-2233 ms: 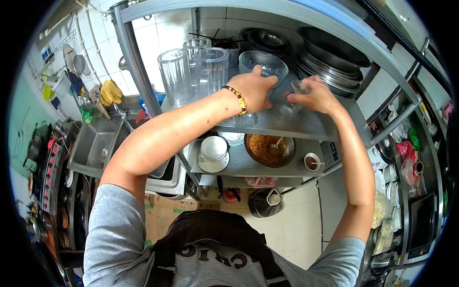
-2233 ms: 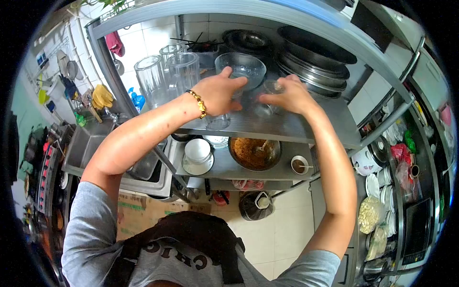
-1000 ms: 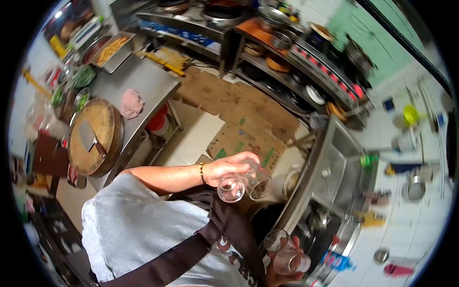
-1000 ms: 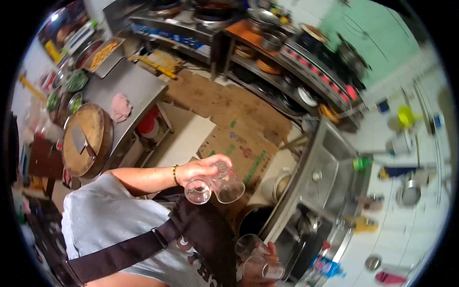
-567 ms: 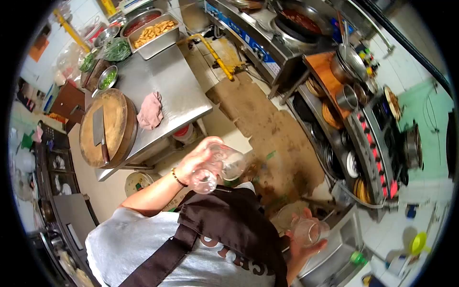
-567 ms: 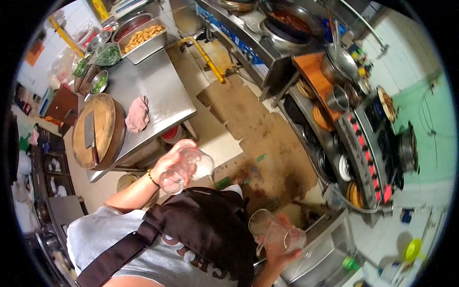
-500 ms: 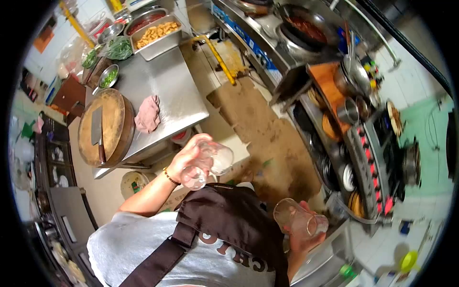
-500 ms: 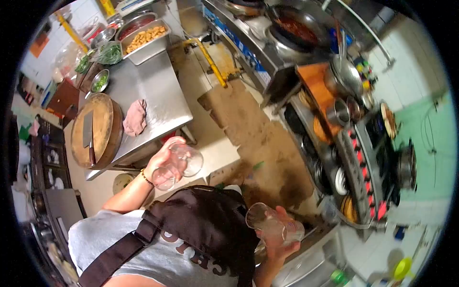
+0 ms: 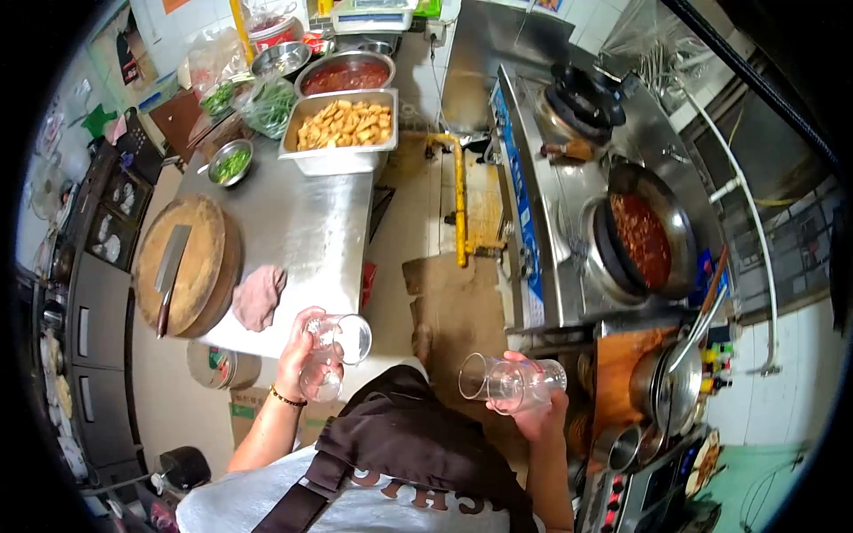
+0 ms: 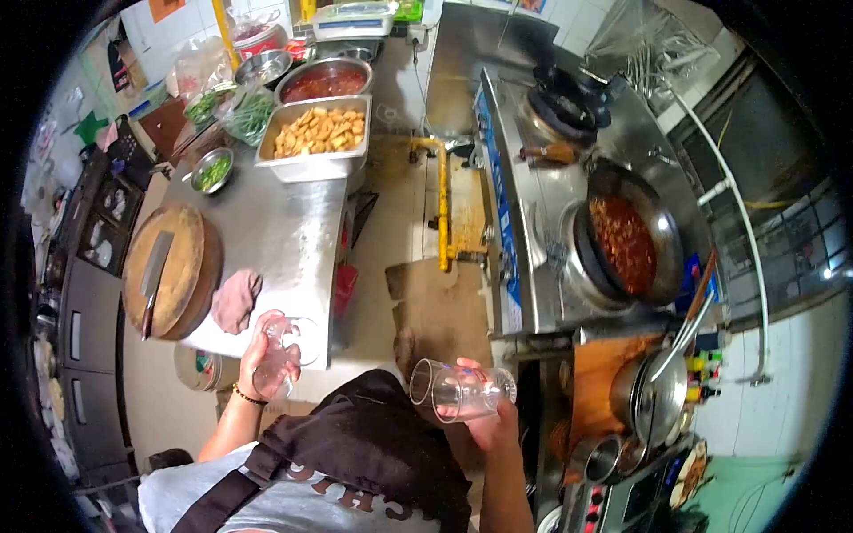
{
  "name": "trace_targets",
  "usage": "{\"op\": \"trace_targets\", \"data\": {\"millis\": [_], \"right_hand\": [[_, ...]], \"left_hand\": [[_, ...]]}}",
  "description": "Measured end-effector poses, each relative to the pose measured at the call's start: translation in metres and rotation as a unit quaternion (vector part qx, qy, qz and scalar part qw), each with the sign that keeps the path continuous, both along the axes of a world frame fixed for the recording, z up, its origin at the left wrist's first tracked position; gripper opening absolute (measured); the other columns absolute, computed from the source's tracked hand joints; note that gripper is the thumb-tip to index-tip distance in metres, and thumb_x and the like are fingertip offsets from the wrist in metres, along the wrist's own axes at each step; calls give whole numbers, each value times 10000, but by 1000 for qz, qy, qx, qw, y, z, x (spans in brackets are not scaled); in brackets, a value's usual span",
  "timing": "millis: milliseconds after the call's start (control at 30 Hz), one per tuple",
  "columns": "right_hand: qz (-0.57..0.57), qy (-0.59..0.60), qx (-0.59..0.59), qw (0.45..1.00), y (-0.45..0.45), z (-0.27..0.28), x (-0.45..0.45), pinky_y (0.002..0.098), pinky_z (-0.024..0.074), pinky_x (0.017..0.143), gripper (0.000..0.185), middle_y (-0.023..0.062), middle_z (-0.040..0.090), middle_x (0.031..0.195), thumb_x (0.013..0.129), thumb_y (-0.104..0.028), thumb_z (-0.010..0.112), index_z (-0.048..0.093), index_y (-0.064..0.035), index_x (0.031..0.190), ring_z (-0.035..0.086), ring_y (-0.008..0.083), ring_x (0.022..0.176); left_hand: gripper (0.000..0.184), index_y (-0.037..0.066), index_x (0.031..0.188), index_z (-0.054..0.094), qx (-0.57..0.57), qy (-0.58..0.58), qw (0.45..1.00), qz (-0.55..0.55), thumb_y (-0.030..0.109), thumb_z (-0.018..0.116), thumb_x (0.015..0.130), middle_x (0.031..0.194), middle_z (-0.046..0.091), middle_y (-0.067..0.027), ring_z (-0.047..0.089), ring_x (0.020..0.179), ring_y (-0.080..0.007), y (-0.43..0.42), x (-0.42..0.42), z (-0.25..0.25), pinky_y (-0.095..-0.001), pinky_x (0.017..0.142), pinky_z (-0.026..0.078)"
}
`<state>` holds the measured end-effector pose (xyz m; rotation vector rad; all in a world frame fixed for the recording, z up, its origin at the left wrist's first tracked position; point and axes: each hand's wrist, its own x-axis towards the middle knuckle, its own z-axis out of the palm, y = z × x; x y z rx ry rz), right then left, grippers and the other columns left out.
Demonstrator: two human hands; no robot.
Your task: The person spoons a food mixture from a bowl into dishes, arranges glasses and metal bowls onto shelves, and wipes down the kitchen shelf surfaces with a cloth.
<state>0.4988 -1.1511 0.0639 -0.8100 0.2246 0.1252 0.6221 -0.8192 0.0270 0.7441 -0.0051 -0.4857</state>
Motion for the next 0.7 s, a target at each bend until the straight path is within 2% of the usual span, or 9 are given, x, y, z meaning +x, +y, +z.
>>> {"op": "trace_targets", "data": {"millis": [133, 233, 267, 333, 400, 467, 500, 633, 700], "right_hand": [[-23, 4, -2, 1000, -49, 0, 104, 569, 483, 784, 730, 139, 444, 1192, 724, -513, 604, 396, -45, 1245, 449, 350, 1123], [3, -19, -9, 1000, -98, -10, 192, 573, 479, 791, 687, 127, 435, 1235, 746, -504, 583, 427, -29, 1217, 441, 341, 1133], [11, -18, -27, 999, -109, -8, 222, 563, 484, 784, 682, 120, 432, 1247, 748, -510, 576, 435, -31, 1213, 438, 337, 1134], [-5, -22, -43, 999, -125, -2, 285, 531, 485, 743, 683, 103, 450, 1232, 748, -537, 550, 433, -51, 1214, 474, 312, 1074], [17, -33, -118, 992, -139, 16, 347, 535, 465, 762, 680, 100, 447, 1240, 742, -539, 549, 419, -88, 1234, 476, 300, 1072], [14, -20, -131, 991, -154, 21, 413, 533, 451, 777, 674, 99, 451, 1234, 744, -537, 549, 412, -105, 1242, 469, 294, 1080], [11, -2, -148, 989, -162, 24, 447, 532, 437, 792, 668, 99, 455, 1228, 745, -535, 550, 405, -121, 1249, 463, 288, 1089], [52, -41, -108, 992, -187, 39, 572, 555, 428, 824, 620, 147, 424, 1183, 754, -485, 589, 423, -71, 1186, 465, 335, 1051], [61, -97, -171, 979, -187, 58, 650, 539, 435, 823, 567, 141, 426, 1144, 781, -464, 569, 417, -75, 1164, 466, 327, 1033]], "left_hand": [[535, 126, 1238, 310, 18, -49, 998, 26, 336, 591, 835, 1104, 481, -136, 563, 789, -205, -53, 90, -2, -316, 580, 523], [542, 109, 1243, 311, 28, -71, 995, 57, 319, 596, 833, 1132, 477, -136, 560, 826, -208, -90, 152, 14, -302, 625, 522], [580, 134, 1247, 293, 34, -73, 995, 64, 360, 608, 815, 1046, 483, -133, 569, 775, -240, -99, 174, 14, -370, 513, 555], [586, 136, 1250, 289, 16, -80, 994, 70, 358, 611, 815, 1064, 474, -141, 565, 768, -243, -115, 213, 28, -369, 509, 555], [588, 138, 1256, 283, 12, -92, 992, 80, 361, 607, 818, 1079, 469, -146, 560, 755, -250, -127, 250, 35, -369, 507, 557], [594, 124, 1266, 272, -22, -99, 989, 107, 318, 615, 820, 1129, 476, -156, 580, 805, -239, -137, 284, 43, -347, 554, 550], [592, 133, 1258, 284, -8, -99, 986, 135, 366, 604, 819, 1087, 464, -149, 548, 719, -250, -143, 302, 44, -368, 489, 557], [576, 127, 1258, 305, 55, -121, 957, 257, 429, 554, 836, 1109, 460, -146, 539, 679, -210, -160, 354, 51, -286, 403, 484], [597, 131, 1254, 310, 26, -113, 943, 311, 406, 599, 810, 1112, 469, -143, 544, 686, -219, -168, 382, 52, -309, 444, 511]]}}
